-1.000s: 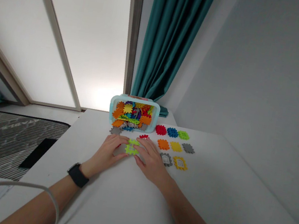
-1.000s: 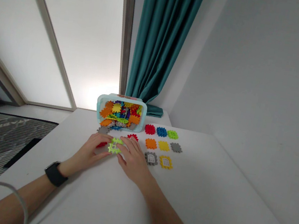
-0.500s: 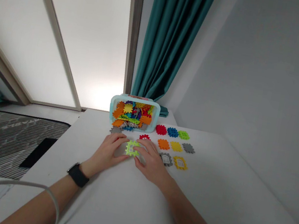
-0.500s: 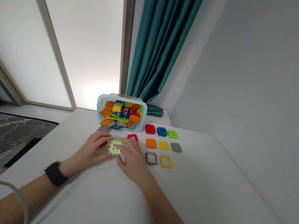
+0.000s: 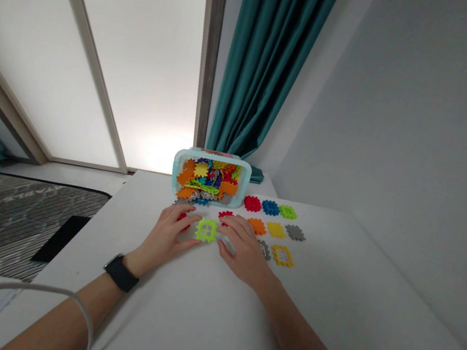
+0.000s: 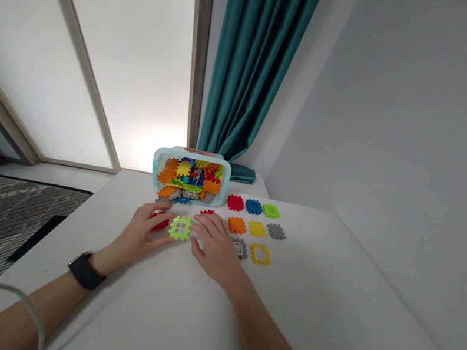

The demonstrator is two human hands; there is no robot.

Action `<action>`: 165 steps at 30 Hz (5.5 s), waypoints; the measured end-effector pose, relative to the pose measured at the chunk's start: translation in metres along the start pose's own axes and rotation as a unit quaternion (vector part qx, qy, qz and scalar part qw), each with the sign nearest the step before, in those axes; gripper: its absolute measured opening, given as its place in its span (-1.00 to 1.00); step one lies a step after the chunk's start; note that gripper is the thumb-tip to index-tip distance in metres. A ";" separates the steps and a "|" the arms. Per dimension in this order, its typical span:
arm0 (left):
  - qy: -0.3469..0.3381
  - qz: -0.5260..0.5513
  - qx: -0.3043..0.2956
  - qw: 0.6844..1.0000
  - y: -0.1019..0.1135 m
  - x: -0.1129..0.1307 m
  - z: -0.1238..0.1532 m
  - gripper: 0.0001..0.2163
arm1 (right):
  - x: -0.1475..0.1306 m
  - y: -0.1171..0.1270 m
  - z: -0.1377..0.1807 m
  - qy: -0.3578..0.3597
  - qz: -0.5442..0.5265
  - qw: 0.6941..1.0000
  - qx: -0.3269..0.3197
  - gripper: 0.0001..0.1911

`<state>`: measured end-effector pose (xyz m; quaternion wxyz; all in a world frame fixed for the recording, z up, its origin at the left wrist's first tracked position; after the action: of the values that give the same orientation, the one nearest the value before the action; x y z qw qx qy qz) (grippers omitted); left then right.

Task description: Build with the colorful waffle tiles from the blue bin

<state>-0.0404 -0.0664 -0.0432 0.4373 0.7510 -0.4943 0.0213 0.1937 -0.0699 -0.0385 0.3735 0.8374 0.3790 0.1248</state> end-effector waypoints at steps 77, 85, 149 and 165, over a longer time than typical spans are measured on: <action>0.165 0.279 -0.028 0.946 -0.006 0.008 -0.009 -0.76 | -0.005 -0.034 0.008 -0.330 -0.441 0.828 -0.102 -0.78; 0.168 0.272 -0.040 0.947 -0.001 0.013 -0.010 -0.71 | -0.009 -0.010 -0.001 -0.203 -0.287 0.936 -0.011 -0.86; -0.035 -0.051 -0.024 0.998 0.002 0.022 -0.002 -0.65 | -0.016 0.012 -0.001 -0.001 -0.002 0.998 -0.061 -0.69; -0.054 0.018 -0.063 0.996 -0.062 0.055 -0.054 -0.62 | 0.029 0.061 0.034 -0.073 0.041 0.995 -0.048 -0.66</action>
<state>0.0566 -0.0621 -0.0237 0.4560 0.7126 -0.5314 -0.0427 0.2629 -0.0934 -0.0202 0.4346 0.8402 0.3097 0.0965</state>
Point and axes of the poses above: each hand's wrist, its own z-axis away from the middle knuckle, its own y-axis out of the back of the hand, x = y × z, the point moved 2 cm from there along -z, towards the middle knuckle, and after that the axes turned 11 degrees about z, right-handed, at the moved point
